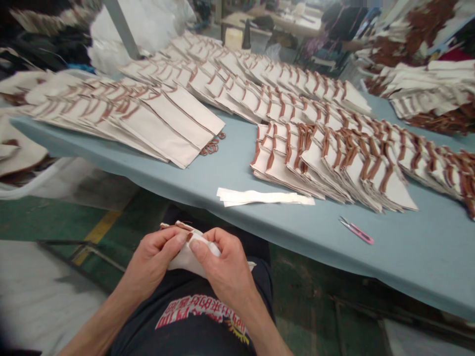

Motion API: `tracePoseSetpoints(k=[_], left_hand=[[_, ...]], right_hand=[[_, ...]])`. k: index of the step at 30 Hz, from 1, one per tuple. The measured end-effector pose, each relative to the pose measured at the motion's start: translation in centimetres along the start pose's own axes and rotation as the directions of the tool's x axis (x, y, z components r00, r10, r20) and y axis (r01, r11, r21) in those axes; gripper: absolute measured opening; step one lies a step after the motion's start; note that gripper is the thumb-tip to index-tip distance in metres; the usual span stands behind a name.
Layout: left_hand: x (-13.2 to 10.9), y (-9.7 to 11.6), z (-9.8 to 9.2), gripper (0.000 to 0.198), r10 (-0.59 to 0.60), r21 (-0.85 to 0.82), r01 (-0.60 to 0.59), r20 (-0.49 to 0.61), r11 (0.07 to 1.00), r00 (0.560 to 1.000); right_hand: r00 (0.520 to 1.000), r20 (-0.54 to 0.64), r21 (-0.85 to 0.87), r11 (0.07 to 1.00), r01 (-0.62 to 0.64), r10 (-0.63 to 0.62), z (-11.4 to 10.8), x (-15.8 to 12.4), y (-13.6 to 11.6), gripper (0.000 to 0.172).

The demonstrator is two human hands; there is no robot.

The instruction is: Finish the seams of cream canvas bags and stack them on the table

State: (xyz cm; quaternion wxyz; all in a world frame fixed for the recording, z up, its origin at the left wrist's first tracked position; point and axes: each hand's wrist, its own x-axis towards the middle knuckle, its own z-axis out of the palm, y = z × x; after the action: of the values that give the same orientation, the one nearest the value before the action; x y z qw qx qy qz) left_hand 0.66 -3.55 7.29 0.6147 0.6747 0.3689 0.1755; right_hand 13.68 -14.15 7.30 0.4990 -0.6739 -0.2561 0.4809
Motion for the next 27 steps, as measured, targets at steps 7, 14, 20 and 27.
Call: tracePoseSetpoints(k=[7, 14, 20, 27], left_hand=[[-0.3, 0.0, 0.4, 0.042, -0.011, -0.028, 0.011, 0.022, 1.0, 1.0], [-0.4, 0.3, 0.4, 0.042, 0.027, -0.009, -0.027, -0.02, 1.0, 0.999], [-0.6, 0.9, 0.7, 0.04, 0.047, -0.007, -0.047, -0.012, 0.999, 0.999], [-0.7, 0.5, 0.6, 0.041, 0.01, 0.008, -0.01, -0.003, 1.0, 1.0]], right_hand=[[0.994, 0.108, 0.155, 0.987, -0.032, 0.015, -0.9, -0.2, 0.7, 0.054], [0.993, 0.112, 0.236, 0.969, -0.07, 0.045, -1.8, -1.0, 0.8, 0.058], [0.999, 0.032, 0.11, 0.994, 0.005, -0.009, -1.1, -0.8, -0.3, 0.054], [1.0, 0.001, 0.01, 1.0, 0.008, -0.008, -0.5, -0.4, -0.1, 0.046]])
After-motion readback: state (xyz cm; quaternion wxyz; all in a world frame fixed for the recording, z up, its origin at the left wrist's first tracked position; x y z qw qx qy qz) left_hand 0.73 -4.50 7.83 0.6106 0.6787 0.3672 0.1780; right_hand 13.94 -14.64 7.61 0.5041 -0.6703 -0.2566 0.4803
